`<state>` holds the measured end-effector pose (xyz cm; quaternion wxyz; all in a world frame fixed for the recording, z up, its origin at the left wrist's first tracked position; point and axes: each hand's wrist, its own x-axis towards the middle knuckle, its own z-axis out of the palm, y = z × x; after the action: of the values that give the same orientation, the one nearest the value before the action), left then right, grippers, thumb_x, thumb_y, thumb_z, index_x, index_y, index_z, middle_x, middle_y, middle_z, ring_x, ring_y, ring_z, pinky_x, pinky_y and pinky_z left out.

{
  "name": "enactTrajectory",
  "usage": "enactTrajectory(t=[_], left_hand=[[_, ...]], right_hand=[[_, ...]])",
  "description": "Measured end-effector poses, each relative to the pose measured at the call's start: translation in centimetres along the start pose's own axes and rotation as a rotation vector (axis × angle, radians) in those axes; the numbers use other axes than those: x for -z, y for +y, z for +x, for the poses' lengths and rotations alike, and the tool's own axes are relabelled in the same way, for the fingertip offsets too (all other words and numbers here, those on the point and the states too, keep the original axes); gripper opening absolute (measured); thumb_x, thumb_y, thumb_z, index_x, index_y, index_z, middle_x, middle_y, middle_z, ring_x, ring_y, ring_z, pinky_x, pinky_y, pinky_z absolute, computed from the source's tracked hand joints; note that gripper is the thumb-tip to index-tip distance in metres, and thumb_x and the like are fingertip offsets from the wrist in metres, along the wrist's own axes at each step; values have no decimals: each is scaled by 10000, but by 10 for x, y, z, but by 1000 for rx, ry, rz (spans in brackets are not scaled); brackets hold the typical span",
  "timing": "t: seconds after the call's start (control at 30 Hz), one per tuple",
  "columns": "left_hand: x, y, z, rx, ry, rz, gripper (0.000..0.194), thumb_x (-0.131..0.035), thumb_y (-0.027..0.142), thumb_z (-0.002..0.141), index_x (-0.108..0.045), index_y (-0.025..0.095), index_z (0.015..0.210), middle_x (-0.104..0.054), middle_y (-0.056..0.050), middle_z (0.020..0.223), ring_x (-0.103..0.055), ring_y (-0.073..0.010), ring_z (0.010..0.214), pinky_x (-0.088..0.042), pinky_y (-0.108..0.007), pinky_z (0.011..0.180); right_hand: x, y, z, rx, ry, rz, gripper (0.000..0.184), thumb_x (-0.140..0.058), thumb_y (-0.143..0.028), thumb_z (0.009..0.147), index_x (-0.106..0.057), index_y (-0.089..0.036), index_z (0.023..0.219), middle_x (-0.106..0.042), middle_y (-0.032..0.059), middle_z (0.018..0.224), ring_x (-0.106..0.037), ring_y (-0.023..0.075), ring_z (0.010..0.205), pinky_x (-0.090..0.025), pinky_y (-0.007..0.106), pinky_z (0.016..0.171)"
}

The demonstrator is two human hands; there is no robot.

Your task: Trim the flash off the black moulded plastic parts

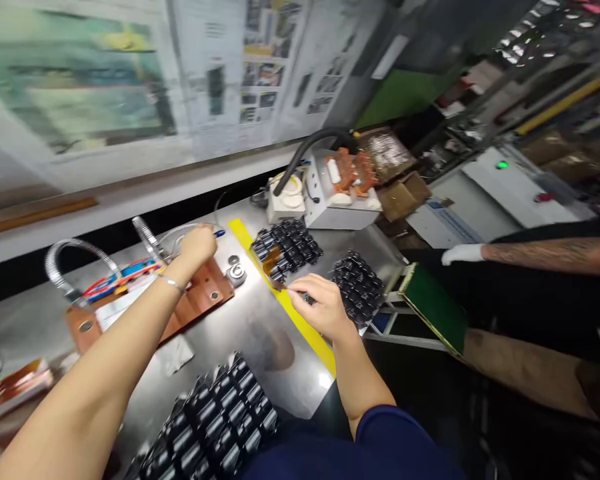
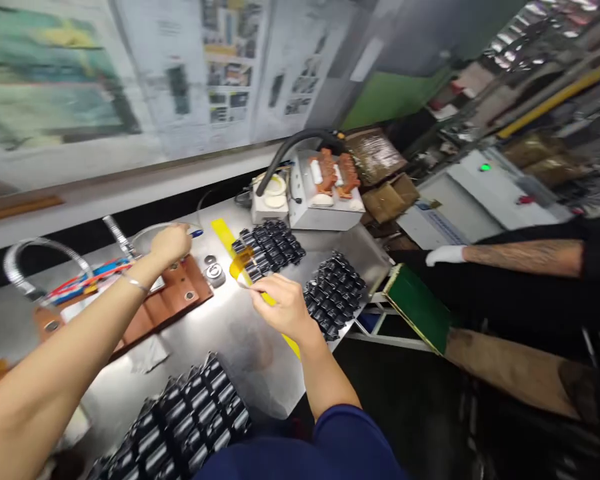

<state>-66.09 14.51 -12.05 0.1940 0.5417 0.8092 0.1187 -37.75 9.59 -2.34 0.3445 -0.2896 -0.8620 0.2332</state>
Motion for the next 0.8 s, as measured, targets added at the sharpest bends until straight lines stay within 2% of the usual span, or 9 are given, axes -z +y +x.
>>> enactTrajectory(t=[0.13, 0.3, 0.47, 0.6, 0.67, 0.7, 0.77, 0.8], left_hand=[[-16, -2, 13, -103, -43, 170, 386, -430, 92, 774, -674, 82, 1073, -693, -269, 1026, -686, -373, 930, -526, -440, 787], [-18, -5, 10, -206, -108, 236, 451, -337, 42, 790, -667, 98, 1091, -710, -255, 1000, -706, -347, 867, -534, -412, 742], [-16, -9, 5, -259, -128, 200, 409, -372, 44, 761, -678, 149, 1012, -722, -204, 976, -699, -305, 875, -527, -399, 805], [-12, 2, -19, -280, -96, 127, 362, -412, 83, 770, -668, 157, 1015, -708, -203, 1068, -665, -323, 1004, -510, -458, 876], [-9, 4, -46, -270, -105, -43, 302, -464, 206, 821, -659, 156, 1046, -699, -199, 1105, -642, -334, 1065, -494, -472, 924], [-7, 1, -64, -243, -152, -205, 295, -487, 312, 846, -664, 162, 1028, -708, -188, 1079, -646, -333, 1053, -494, -467, 932], [-4, -15, -105, -115, -345, -653, 430, -480, 558, 852, -680, 187, 936, -731, -164, 972, -675, -320, 956, -522, -445, 893], [-2, -28, -128, -2, -455, -874, 520, -449, 655, 839, -686, 198, 910, -736, -165, 953, -686, -314, 917, -541, -435, 854]], right_hand=[[16, 9, -7, 10, -57, -71, 154, -561, -138, 875, -681, -205, 805, -736, 25, 769, -654, 137, 675, -536, 276, 667], [7, 9, -10, 66, -160, -209, 183, -523, -138, 900, -674, -193, 813, -727, 21, 760, -636, 138, 690, -507, 266, 654], [-3, -7, -4, 192, -393, -348, 158, -560, -185, 892, -666, -195, 775, -683, 16, 722, -595, 142, 690, -442, 263, 597], [-13, -26, 6, 288, -622, -242, 97, -628, -189, 849, -692, -190, 776, -697, 9, 739, -616, 139, 713, -435, 248, 606], [-24, -28, 11, 242, -657, -77, 95, -635, -155, 821, -710, -198, 782, -721, -9, 761, -633, 128, 725, -448, 230, 631], [-32, -27, 14, 175, -636, 35, 104, -632, -143, 810, -717, -199, 787, -730, -15, 771, -639, 120, 724, -458, 221, 647], [-51, -20, 19, -55, -531, 283, 112, -626, -140, 787, -724, -193, 793, -734, -18, 766, -643, 108, 694, -476, 210, 658], [-62, -16, 21, -196, -468, 404, 97, -633, -153, 771, -723, -184, 782, -727, -17, 735, -638, 107, 661, -480, 208, 639]])
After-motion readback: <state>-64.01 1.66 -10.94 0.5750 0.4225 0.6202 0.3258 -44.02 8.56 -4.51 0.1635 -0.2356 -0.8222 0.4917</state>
